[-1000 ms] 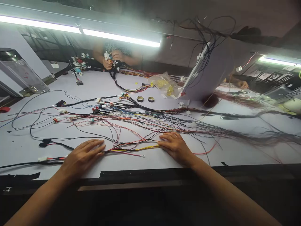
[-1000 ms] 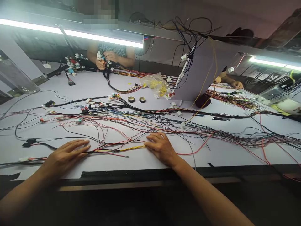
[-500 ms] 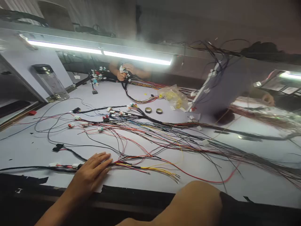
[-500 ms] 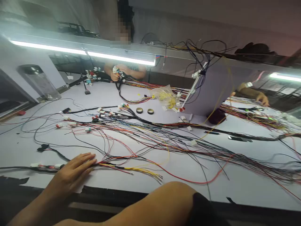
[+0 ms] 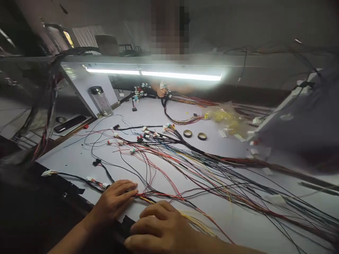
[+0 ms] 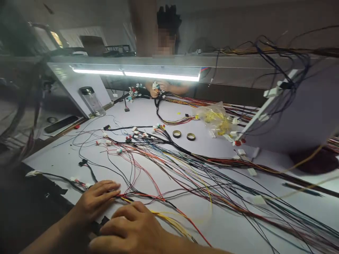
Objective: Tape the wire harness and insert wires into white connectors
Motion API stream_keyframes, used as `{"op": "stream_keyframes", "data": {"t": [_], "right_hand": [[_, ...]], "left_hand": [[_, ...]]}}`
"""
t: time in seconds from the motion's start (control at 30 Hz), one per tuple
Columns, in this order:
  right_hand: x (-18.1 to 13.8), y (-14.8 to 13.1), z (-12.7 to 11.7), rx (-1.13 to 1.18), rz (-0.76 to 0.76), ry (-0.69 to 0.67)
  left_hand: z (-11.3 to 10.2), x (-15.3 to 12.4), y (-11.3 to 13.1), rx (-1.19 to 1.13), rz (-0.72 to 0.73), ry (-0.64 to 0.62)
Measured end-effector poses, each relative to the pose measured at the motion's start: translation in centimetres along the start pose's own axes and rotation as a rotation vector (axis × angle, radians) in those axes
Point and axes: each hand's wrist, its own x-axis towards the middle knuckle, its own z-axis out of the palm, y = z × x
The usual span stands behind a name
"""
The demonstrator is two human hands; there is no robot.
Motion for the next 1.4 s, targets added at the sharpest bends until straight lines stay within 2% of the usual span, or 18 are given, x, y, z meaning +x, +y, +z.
{"op": "stream_keyframes", "data": {"t": [0.07, 0.13, 0.27, 0.43, 0.57, 0.73, 0.9, 1.07, 1.17, 1.27, 1.4], "right_hand": [[-0.4, 2.0, 2.5, -0.093, 0.072, 0.088], [-1.4, 3.0, 4.6, -0.159, 0.104, 0.077], [-2.9, 3.5, 6.1, -0.173, 0.096, 0.038], [-2.8, 3.5, 6.0, -0.187, 0.116, 0.018], [-2.5, 3.0, 4.9, -0.202, 0.150, 0.006], [-0.9, 2.3, 3.2, -0.245, 0.161, -0.212], [-0.2, 2.1, 3.1, -0.242, 0.237, -0.304], [-2.4, 1.3, 2.4, -0.223, 0.317, -0.248], [-2.9, 0.8, 1.6, -0.191, 0.333, -0.209], [-2.3, 1.1, 0.7, -0.177, 0.382, -0.079], [-0.8, 2.6, -0.2, -0.261, 0.616, 0.127]], "left_hand": [[-0.2, 0.1, 0.5, -0.015, -0.031, 0.009], [-0.4, 0.3, 0.9, -0.039, -0.046, 0.006], [-0.6, 0.6, 1.3, -0.072, -0.041, -0.005], [-0.8, 0.9, 1.5, -0.069, -0.048, -0.009], [-0.9, 1.1, 1.4, -0.017, -0.015, 0.017], [0.0, 0.7, 0.4, 0.035, 0.065, 0.030], [1.0, 1.2, -0.8, 0.074, 0.058, -0.081], [1.7, 3.4, -1.2, 0.042, -0.051, -0.134], [1.9, 4.6, -1.6, 0.030, -0.068, -0.133], [2.0, 5.9, -1.7, 0.001, -0.056, -0.111], [2.3, 7.8, -0.3, -0.035, -0.082, -0.060]]}}
